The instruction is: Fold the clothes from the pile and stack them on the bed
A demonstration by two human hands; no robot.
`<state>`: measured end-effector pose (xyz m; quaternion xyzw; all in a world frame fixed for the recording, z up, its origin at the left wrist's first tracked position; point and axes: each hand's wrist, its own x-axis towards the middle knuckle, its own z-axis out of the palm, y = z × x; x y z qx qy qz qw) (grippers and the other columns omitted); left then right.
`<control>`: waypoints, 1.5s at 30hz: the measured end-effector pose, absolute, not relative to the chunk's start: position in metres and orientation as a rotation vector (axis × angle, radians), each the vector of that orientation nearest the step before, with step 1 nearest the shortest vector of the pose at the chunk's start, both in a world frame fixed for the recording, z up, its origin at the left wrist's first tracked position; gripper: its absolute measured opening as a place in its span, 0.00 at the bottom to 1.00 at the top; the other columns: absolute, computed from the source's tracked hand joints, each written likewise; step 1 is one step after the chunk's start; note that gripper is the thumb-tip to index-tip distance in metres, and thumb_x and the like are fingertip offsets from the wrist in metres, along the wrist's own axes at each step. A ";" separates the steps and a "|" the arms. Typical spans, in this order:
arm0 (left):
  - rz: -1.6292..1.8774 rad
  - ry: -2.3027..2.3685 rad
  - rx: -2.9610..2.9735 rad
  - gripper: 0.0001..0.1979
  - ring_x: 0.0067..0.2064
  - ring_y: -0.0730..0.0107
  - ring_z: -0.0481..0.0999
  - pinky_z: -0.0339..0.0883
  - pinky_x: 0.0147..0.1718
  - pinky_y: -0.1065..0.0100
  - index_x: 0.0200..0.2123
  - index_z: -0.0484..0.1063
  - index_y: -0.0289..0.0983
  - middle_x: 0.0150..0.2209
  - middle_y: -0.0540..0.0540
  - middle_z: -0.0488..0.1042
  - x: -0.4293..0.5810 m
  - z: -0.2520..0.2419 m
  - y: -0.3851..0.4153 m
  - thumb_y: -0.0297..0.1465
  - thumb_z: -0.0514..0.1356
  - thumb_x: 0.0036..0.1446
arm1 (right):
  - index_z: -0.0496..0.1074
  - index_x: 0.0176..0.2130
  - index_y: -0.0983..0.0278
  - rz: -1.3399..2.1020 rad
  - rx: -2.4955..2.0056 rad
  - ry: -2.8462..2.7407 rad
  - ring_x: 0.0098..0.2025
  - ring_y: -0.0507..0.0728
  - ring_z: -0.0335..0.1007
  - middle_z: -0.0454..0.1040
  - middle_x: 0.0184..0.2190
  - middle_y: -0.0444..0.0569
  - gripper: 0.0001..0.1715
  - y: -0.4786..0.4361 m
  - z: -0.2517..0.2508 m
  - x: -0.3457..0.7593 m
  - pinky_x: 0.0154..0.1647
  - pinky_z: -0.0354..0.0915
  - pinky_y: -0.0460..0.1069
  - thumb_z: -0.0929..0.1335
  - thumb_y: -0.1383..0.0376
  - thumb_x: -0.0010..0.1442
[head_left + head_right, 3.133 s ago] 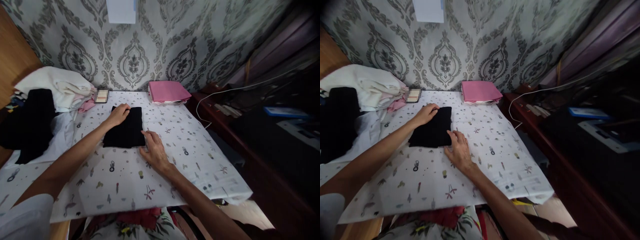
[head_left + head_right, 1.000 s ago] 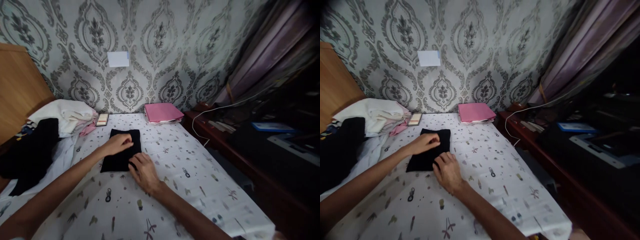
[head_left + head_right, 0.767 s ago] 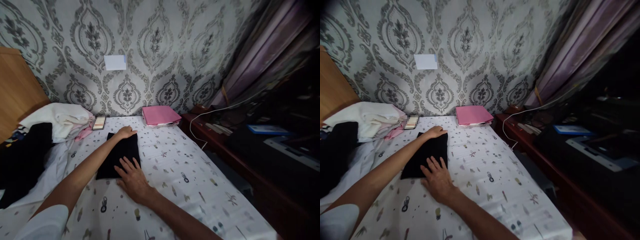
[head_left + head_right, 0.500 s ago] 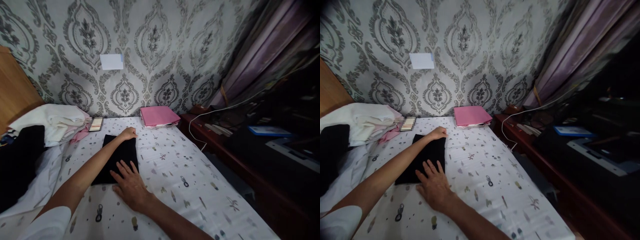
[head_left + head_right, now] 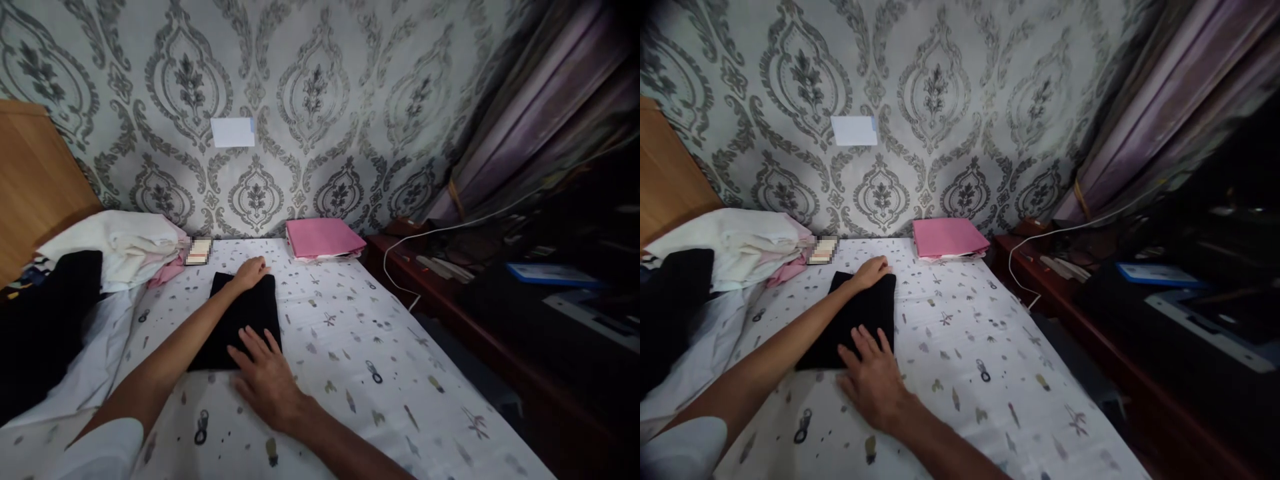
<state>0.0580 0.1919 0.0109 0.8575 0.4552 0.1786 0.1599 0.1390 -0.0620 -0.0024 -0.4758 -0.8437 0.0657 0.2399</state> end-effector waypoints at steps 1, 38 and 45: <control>0.492 1.298 2.440 0.11 0.42 0.60 0.72 0.62 0.43 0.65 0.35 0.69 0.38 0.37 0.43 0.75 0.045 0.013 0.194 0.39 0.53 0.64 | 0.67 0.62 0.61 0.166 -1.340 -2.231 0.70 0.64 0.54 0.61 0.67 0.59 0.25 -0.060 -0.003 0.142 0.67 0.54 0.64 0.62 0.58 0.70; 0.597 0.935 0.960 0.35 0.43 0.52 0.82 0.78 0.39 0.58 0.50 0.73 0.45 0.42 0.46 0.82 -0.021 0.050 0.098 0.31 0.74 0.33 | 0.75 0.40 0.63 1.328 -1.203 -0.716 0.35 0.58 0.77 0.79 0.29 0.45 0.23 -0.013 0.027 0.255 0.40 0.71 0.51 0.74 0.66 0.40; 0.839 0.704 1.128 0.38 0.50 0.60 0.79 0.77 0.45 0.62 0.62 0.61 0.48 0.53 0.47 0.77 0.097 0.104 0.156 0.26 0.64 0.46 | 0.76 0.38 0.64 0.662 -1.444 -1.021 0.35 0.60 0.77 0.79 0.29 0.46 0.18 0.086 0.109 0.366 0.40 0.72 0.54 0.71 0.66 0.43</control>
